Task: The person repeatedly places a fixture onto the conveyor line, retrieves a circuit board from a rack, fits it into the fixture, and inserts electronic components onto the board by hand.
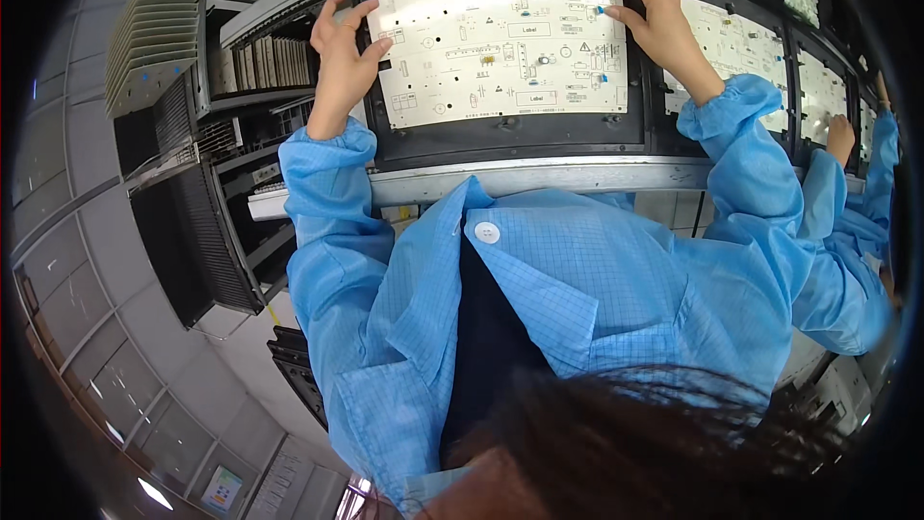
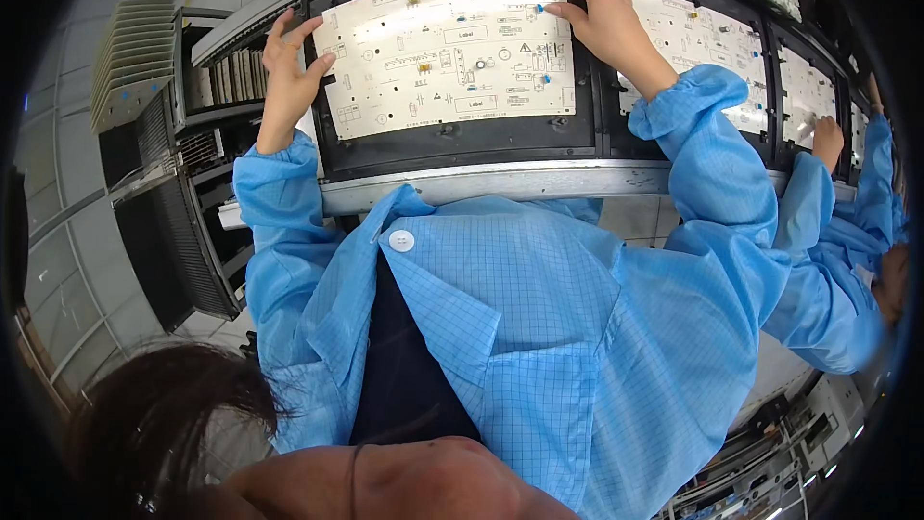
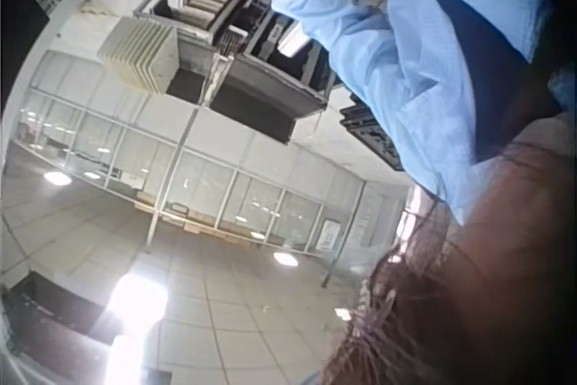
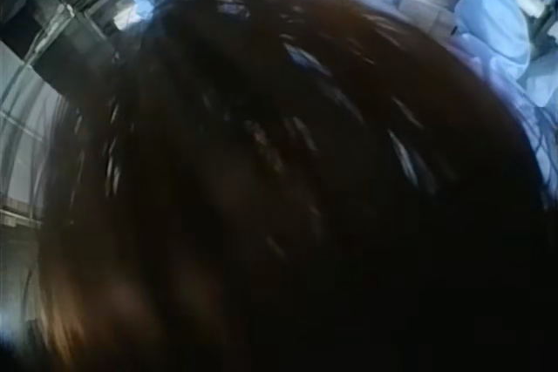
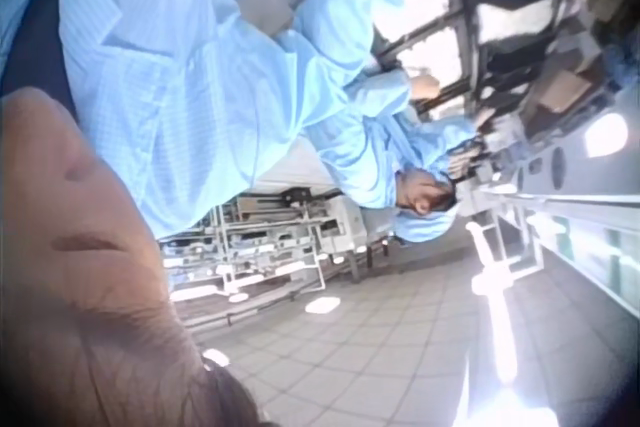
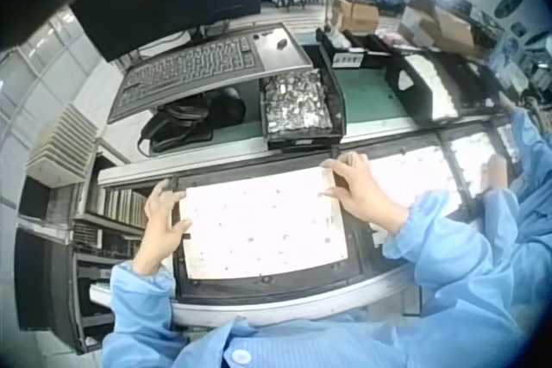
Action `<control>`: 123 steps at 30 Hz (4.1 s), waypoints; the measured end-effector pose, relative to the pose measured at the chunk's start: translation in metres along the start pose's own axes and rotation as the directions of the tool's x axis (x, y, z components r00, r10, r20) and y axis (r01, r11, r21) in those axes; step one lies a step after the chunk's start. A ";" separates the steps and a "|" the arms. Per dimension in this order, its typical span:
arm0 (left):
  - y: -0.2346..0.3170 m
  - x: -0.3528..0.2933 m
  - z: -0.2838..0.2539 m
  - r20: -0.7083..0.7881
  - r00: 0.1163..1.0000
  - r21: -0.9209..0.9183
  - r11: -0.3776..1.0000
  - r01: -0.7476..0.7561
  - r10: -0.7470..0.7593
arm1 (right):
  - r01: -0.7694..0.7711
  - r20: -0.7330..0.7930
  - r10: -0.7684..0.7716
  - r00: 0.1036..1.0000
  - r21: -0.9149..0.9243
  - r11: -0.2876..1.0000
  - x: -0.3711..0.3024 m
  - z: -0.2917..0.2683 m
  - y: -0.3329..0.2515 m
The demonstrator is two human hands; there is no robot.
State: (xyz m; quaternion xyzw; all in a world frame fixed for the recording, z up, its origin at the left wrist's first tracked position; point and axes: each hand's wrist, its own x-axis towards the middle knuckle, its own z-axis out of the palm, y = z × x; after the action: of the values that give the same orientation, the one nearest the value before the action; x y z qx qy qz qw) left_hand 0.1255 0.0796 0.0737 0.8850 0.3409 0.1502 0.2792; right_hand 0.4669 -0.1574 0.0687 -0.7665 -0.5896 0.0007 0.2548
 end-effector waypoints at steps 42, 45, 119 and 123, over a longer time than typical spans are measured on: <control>0.048 0.007 0.060 0.208 0.937 0.288 0.898 -0.334 0.281 | 0.233 0.351 -0.138 0.926 -0.242 0.942 0.004 -0.024 -0.021; 0.057 0.003 0.058 0.241 0.945 0.346 0.890 -0.297 0.221 | 0.211 0.356 -0.105 0.928 -0.271 0.939 -0.003 -0.021 -0.024; 0.057 0.004 0.062 0.258 0.936 0.361 0.875 -0.322 0.237 | 0.335 0.232 -0.380 0.895 0.212 0.918 0.104 0.062 -0.071; 0.036 0.035 0.045 0.354 0.909 0.217 0.926 -0.309 0.220 | 0.437 0.248 -0.463 0.851 0.152 0.886 0.090 0.048 -0.113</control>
State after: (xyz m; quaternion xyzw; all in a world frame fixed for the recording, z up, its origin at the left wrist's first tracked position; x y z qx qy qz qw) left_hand 0.1901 0.0638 0.0622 0.9653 0.1835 -0.0078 0.1858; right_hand 0.3780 -0.0374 0.0977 -0.5869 -0.7817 0.0751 0.1970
